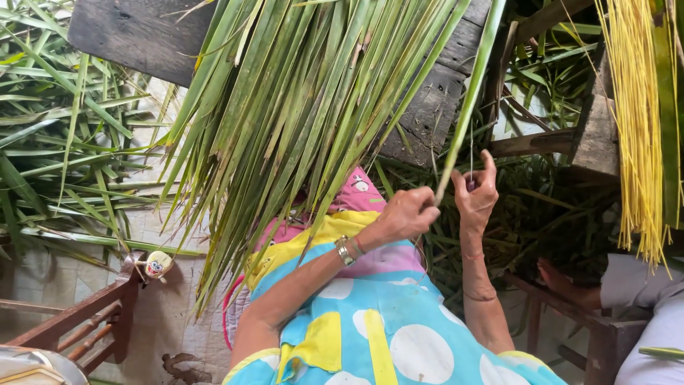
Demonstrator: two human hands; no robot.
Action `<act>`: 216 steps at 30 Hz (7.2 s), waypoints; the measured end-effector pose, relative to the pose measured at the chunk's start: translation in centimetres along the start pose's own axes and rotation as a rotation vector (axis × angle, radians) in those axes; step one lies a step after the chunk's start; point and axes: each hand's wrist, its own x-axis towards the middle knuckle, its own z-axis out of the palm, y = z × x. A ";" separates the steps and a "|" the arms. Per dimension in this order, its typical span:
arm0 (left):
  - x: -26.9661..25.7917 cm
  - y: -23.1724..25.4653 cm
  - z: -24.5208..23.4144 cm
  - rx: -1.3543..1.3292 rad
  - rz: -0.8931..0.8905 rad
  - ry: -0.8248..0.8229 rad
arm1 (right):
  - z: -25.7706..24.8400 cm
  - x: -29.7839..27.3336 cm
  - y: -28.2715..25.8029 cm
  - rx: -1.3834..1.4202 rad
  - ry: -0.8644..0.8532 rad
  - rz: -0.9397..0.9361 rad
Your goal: Stripping the leafy part of palm fronds from the central midrib using a small knife
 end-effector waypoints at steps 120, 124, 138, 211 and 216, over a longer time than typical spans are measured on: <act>-5.5 -7.1 -8.7 -0.106 -0.166 0.625 | 0.7 -4.1 -9.8 -0.236 -0.560 -0.478; -5.9 -7.1 -8.1 -0.038 -0.103 0.686 | 0.7 -4.1 -10.2 -0.237 -0.564 -0.486; -6.7 -3.8 -8.2 0.248 0.064 0.795 | 0.6 -4.0 -13.3 -0.296 -0.516 -0.585; -15.9 -2.3 -17.9 0.835 -0.141 0.579 | 3.0 13.7 4.4 -0.473 0.234 -0.321; -16.5 0.5 -19.2 0.747 -0.025 0.730 | 0.2 15.4 7.4 -0.601 0.422 -0.297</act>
